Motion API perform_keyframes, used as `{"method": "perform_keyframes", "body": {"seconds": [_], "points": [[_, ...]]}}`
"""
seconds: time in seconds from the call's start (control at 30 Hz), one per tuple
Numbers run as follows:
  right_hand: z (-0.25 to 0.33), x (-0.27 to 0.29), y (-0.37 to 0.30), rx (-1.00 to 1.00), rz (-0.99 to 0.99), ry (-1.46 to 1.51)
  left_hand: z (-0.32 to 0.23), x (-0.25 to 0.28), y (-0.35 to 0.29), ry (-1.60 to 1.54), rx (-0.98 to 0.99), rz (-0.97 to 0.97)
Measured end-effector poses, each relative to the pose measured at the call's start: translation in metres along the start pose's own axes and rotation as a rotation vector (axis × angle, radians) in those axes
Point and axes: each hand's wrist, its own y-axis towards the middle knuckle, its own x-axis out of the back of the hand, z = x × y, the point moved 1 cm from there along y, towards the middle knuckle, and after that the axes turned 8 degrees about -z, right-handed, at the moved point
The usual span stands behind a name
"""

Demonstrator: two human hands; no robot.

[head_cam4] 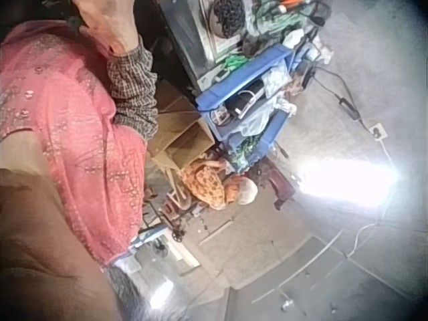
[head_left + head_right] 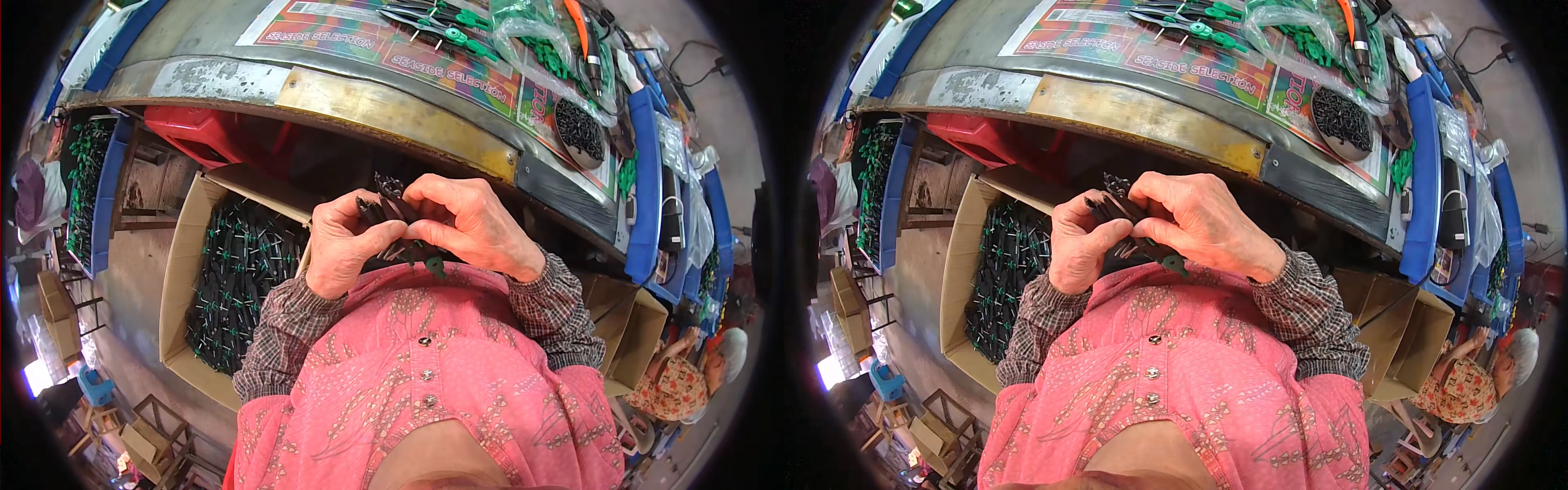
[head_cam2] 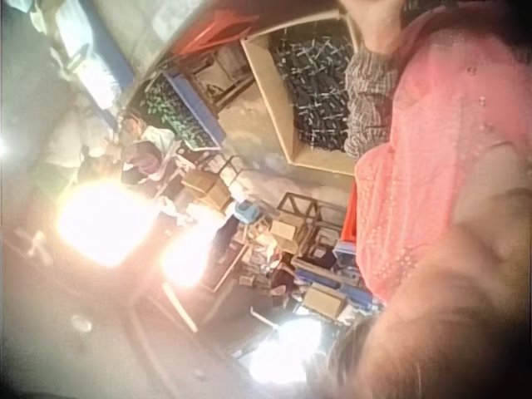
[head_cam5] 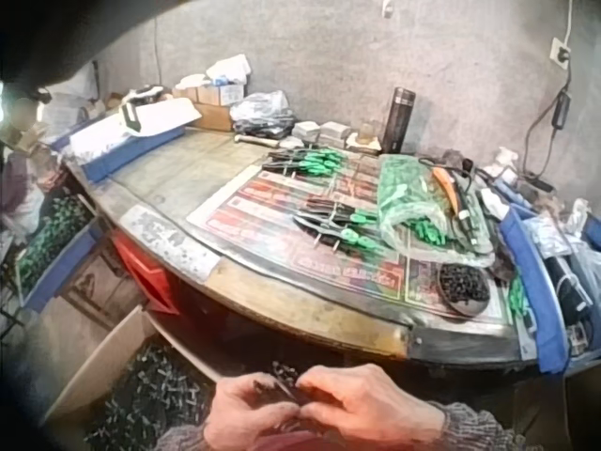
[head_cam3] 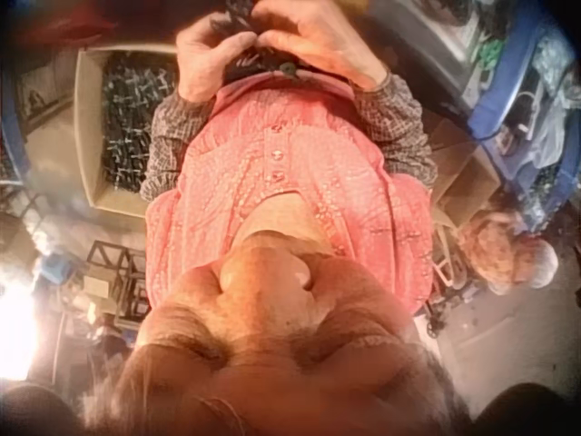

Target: The person assembles small mechanical components by hand, joining green blades and black handles, then applies glue to the assembled components with a glue gun.

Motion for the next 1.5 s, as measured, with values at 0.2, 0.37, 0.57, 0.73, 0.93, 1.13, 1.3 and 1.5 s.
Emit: {"method": "perform_keyframes", "body": {"seconds": [0.2, 0.37, 0.57, 0.73, 0.93, 1.13, 1.3, 1.5], "points": [[0.003, -0.001, -0.006, -0.142, -0.064, 0.16, 0.009, -0.003, -0.003, -0.024, -0.04, -0.069], [0.001, -0.006, -0.007, -0.234, -0.136, 0.224, 0.009, -0.009, -0.004, -0.08, -0.052, -0.136], [-0.007, -0.017, -0.009, -0.17, -0.263, 0.273, 0.011, -0.009, -0.003, -0.127, -0.036, -0.152], [-0.008, -0.018, -0.006, -0.144, -0.277, 0.249, 0.012, -0.006, -0.001, -0.138, -0.079, -0.139], [-0.01, -0.011, 0.001, -0.029, -0.138, 0.025, 0.01, 0.0, -0.004, -0.048, -0.077, -0.15], [-0.016, -0.005, 0.002, -0.142, 0.031, 0.233, 0.01, 0.005, -0.001, 0.018, -0.049, -0.091], [-0.016, -0.004, 0.005, -0.204, 0.036, 0.262, 0.014, 0.007, 0.0, -0.002, 0.006, -0.076], [-0.013, -0.004, 0.001, -0.33, -0.073, 0.352, 0.021, 0.008, 0.001, -0.057, -0.019, -0.125]]}}
